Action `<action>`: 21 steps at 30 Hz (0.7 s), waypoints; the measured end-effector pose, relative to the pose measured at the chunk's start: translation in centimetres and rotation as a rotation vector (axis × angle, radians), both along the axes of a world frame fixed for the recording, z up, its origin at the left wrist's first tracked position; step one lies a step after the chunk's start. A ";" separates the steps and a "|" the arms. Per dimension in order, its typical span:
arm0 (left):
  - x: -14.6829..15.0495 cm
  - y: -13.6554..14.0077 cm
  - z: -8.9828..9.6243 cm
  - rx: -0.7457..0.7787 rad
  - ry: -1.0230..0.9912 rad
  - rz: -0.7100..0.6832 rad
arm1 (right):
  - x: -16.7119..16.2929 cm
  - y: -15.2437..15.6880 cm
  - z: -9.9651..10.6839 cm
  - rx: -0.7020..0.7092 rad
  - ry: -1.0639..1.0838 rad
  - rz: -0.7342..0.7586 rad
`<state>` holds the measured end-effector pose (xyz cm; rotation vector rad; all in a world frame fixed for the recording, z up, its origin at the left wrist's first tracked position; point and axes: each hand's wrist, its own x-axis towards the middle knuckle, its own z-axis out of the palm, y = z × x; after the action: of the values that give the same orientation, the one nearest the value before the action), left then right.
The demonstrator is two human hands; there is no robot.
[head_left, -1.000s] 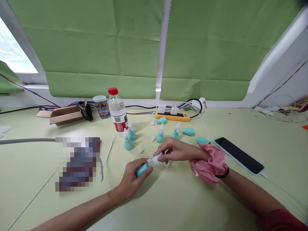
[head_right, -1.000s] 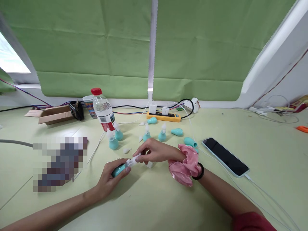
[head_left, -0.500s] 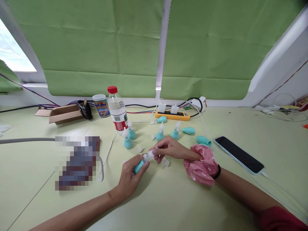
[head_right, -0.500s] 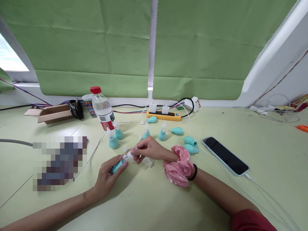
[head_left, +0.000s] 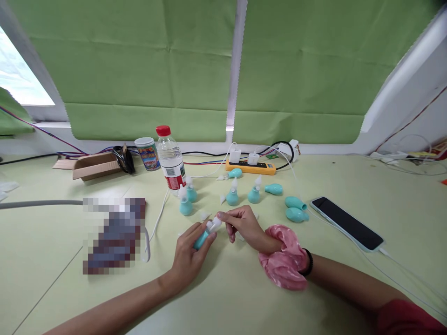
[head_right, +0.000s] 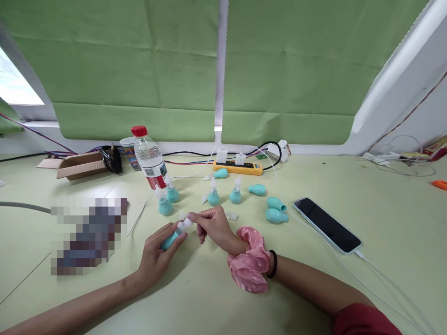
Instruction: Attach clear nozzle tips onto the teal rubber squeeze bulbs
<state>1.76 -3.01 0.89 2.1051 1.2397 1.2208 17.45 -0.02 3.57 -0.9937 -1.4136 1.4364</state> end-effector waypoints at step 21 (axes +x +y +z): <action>-0.3 0.1 1.0 -0.024 0.021 -0.136 | 2.9 -0.2 5.3 0.685 -0.449 -0.318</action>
<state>1.47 -2.91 1.92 2.1514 1.0953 1.1219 20.30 -0.24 8.87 -1.0445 -1.7911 0.4386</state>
